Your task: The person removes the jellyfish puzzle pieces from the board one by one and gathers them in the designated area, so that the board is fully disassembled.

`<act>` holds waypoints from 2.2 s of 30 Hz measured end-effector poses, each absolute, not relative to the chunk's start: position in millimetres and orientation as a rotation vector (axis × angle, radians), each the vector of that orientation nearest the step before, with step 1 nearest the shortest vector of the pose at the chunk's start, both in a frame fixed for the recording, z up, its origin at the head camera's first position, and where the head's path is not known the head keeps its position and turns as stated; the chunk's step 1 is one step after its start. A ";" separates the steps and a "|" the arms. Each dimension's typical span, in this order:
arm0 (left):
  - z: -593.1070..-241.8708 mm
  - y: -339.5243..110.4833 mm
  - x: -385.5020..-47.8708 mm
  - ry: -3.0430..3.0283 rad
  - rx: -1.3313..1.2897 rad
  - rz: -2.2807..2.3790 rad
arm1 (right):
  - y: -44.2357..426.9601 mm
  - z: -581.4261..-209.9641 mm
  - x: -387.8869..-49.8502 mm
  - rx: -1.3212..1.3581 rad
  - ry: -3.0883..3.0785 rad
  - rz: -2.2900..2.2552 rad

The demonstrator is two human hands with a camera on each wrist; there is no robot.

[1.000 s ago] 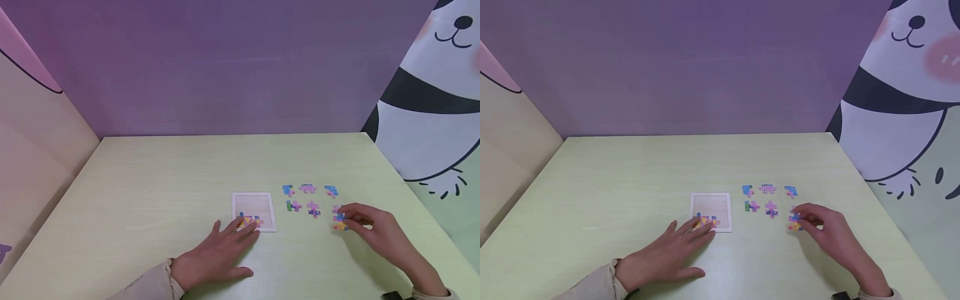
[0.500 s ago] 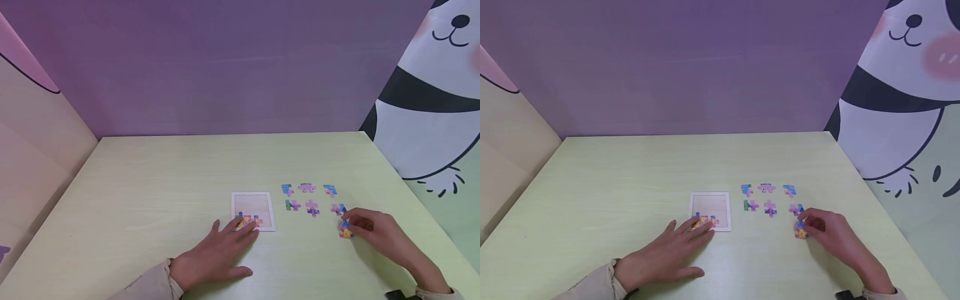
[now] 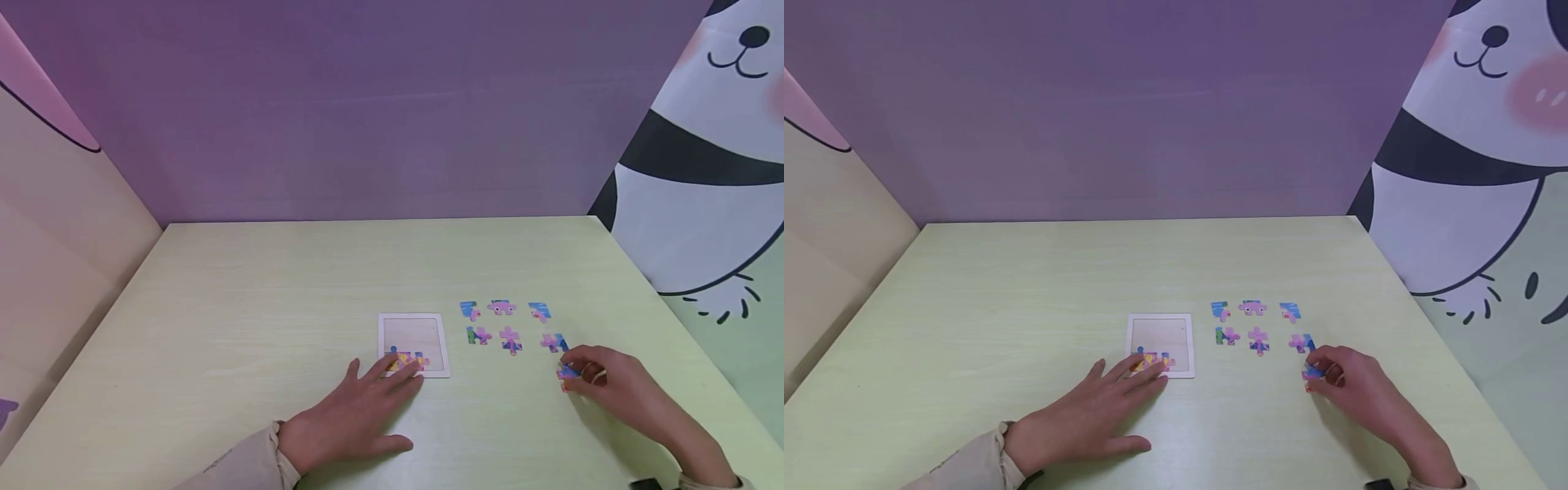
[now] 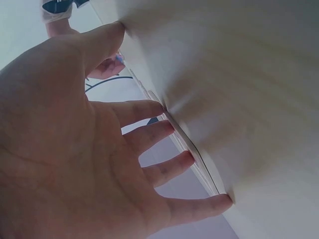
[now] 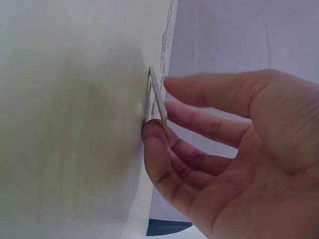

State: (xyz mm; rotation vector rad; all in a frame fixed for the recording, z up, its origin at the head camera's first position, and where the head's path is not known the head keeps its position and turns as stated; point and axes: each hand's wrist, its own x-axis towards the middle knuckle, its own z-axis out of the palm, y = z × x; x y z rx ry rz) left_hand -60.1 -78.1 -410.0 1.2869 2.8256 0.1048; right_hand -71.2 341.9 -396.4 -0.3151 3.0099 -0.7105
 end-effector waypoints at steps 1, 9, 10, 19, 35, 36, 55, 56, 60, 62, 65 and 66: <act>-410.3 -78.1 -60.1 2.828 1.289 0.104 | 341.9 -397.3 -70.5 -0.332 3.015 -0.712; -411.4 -78.6 -60.9 2.870 1.344 0.061 | 342.6 -403.8 -68.5 -0.504 3.074 -0.697; -411.5 -78.6 -61.0 2.870 1.345 0.058 | 342.5 -403.8 -68.5 -0.506 3.074 -0.694; -410.9 -78.5 -60.5 2.822 1.291 0.099 | 339.4 -391.7 -74.4 -0.383 3.006 -0.610; -406.7 -73.2 -51.5 2.893 1.406 -0.069 | 284.7 -363.5 -88.8 -0.583 3.011 -0.620; -406.1 -73.6 -50.9 2.908 1.424 -0.094 | 278.9 -362.7 -90.9 -0.630 3.023 -0.601; -403.4 -83.9 -86.2 2.922 1.368 -0.042 | 171.4 -353.0 -111.3 -0.968 2.845 -0.508; -403.2 -84.0 -85.6 2.934 1.374 -0.053 | 167.2 -354.7 -111.2 -0.975 2.847 -0.506; -401.3 -87.5 -73.4 2.932 1.375 -0.105 | 149.9 -366.2 -109.3 -1.016 2.827 -0.446; -400.4 -89.5 -65.6 2.898 1.360 -0.117 | 143.4 -372.0 -107.2 -1.011 2.833 -0.392; -399.8 -90.6 -58.6 2.852 1.348 -0.100 | 137.6 -378.2 -104.2 -0.969 2.863 -0.336; -400.0 -90.3 -57.7 2.849 1.349 -0.098 | 136.7 -379.6 -103.8 -0.948 2.871 -0.331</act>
